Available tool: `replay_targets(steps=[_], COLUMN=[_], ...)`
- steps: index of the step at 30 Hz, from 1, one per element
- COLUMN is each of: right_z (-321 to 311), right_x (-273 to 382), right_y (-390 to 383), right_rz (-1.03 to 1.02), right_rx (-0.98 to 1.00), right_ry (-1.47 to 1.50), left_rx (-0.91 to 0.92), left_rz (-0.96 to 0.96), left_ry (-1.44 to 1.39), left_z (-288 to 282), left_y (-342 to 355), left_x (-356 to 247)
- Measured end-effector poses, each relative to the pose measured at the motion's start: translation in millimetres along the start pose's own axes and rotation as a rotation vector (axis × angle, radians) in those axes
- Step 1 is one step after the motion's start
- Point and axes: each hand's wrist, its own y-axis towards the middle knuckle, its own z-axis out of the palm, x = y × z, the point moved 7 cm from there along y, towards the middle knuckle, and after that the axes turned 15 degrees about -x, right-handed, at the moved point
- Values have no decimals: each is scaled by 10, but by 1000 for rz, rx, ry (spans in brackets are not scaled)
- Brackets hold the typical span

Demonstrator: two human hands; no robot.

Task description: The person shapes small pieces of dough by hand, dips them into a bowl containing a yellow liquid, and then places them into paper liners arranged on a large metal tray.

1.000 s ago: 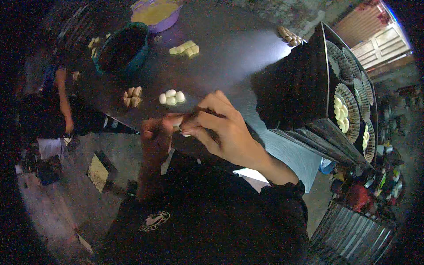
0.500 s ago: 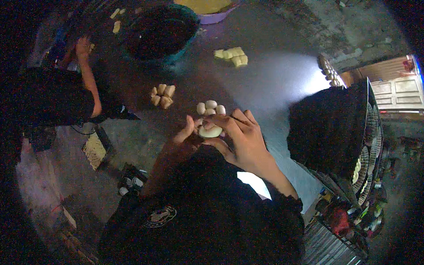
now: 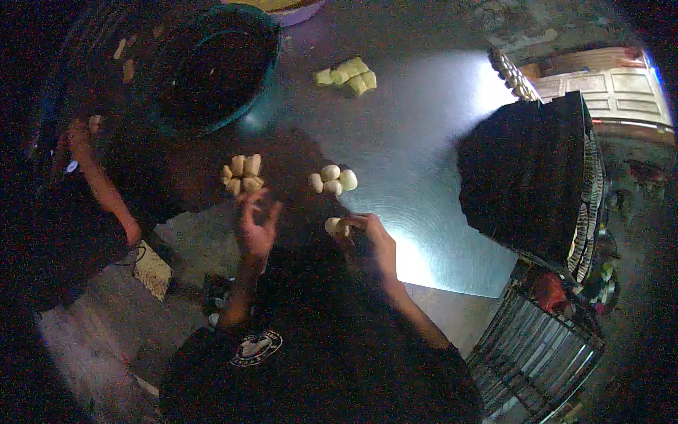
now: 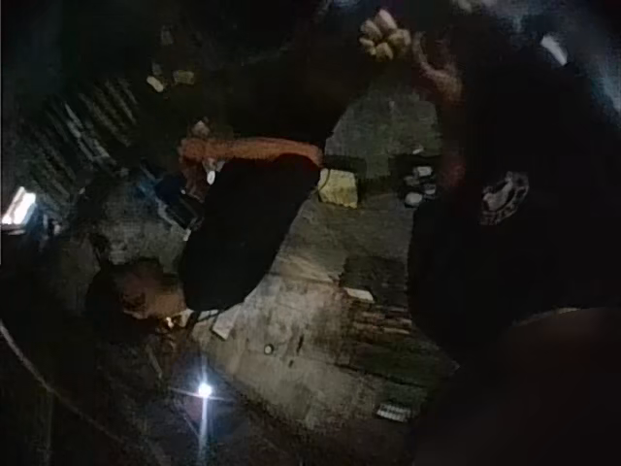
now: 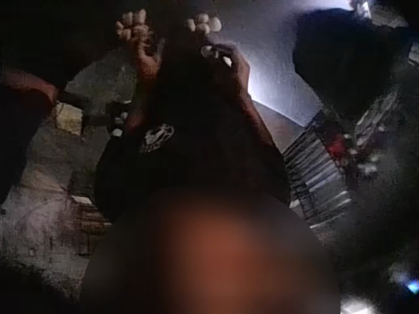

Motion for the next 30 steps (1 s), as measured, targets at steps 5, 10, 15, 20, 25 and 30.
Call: replay_targets(steps=[5,10,15,20,25,30], right_z=[363,362,154,-426,-809,-980], right_x=[-317,-806,-906,-532,-430,-263], right_y=[40,-429,-556,-445,-256,-58], right_rz=[-128,-59,85,191,119,235], right_rx=[-140,-24,145,76,7,23], right_ry=[-28,-34,285,755,818,1048], left_rx=[-81,-167,112,149,176,15], left_rz=[421,414,-67,-150,-25,341], left_ry=[343,282,-193,-512,-553,-811], left_z=[51,-4,109,368,399,211], left_y=[387,318,-670,-1354,-1409,-1249], left_x=[362,349,-450,-1045,-1531,-2206])
